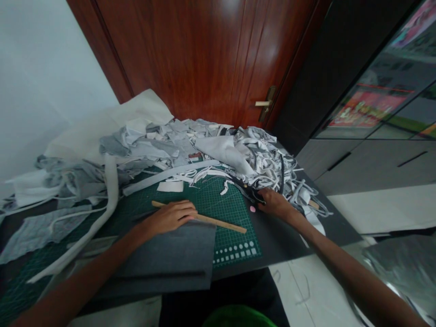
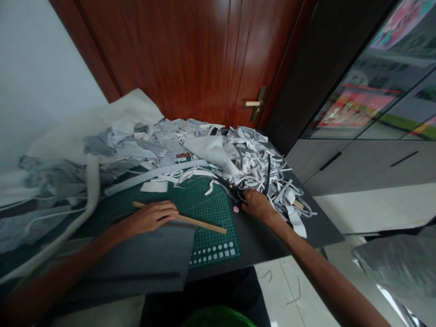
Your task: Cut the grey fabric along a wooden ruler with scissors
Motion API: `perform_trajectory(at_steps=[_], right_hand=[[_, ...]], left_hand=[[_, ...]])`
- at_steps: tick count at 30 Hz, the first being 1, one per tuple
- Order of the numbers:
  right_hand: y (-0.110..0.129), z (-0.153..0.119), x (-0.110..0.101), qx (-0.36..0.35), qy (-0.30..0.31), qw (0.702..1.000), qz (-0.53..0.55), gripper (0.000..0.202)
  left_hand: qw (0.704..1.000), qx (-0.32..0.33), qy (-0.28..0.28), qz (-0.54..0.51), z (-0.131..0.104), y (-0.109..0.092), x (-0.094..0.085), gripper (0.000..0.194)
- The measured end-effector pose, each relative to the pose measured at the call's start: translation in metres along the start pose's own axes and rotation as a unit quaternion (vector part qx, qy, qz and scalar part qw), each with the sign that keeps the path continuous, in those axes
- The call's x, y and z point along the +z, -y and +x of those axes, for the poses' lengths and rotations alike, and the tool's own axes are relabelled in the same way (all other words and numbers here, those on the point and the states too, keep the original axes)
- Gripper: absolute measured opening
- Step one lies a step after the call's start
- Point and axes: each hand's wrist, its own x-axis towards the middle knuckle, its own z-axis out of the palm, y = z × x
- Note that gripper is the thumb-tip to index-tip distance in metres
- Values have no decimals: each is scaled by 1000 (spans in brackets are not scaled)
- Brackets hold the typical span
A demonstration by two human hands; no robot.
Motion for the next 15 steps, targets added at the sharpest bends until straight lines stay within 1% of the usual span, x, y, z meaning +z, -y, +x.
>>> perform_trajectory(at_steps=[2, 4, 6, 8, 10, 12, 15], right_hand=[[4, 0, -4, 27, 4, 1000, -10, 41], [7, 1, -11, 39, 3, 999, -14, 41], [8, 1, -20, 43, 4, 999, -18, 43], [7, 0, -31, 45, 11, 999, -23, 45], [3, -2, -43, 52, 16, 998, -27, 43], [-4, -7, -53, 62, 14, 997, -31, 33], [-25, -21, -65, 62, 8, 998, -23, 18]], left_hand=[[999, 4, 28, -27, -7, -7, -6, 29], [998, 2, 51, -44, -10, -12, -11, 28], [997, -2, 58, -46, -8, -16, -13, 27], [998, -6, 51, -35, -4, -16, -12, 27], [999, -8, 32, -17, 1, -15, -7, 27], [1000, -8, 8, 4, 5, -13, -1, 29], [1000, -4, -22, 21, 7, -10, 8, 30]])
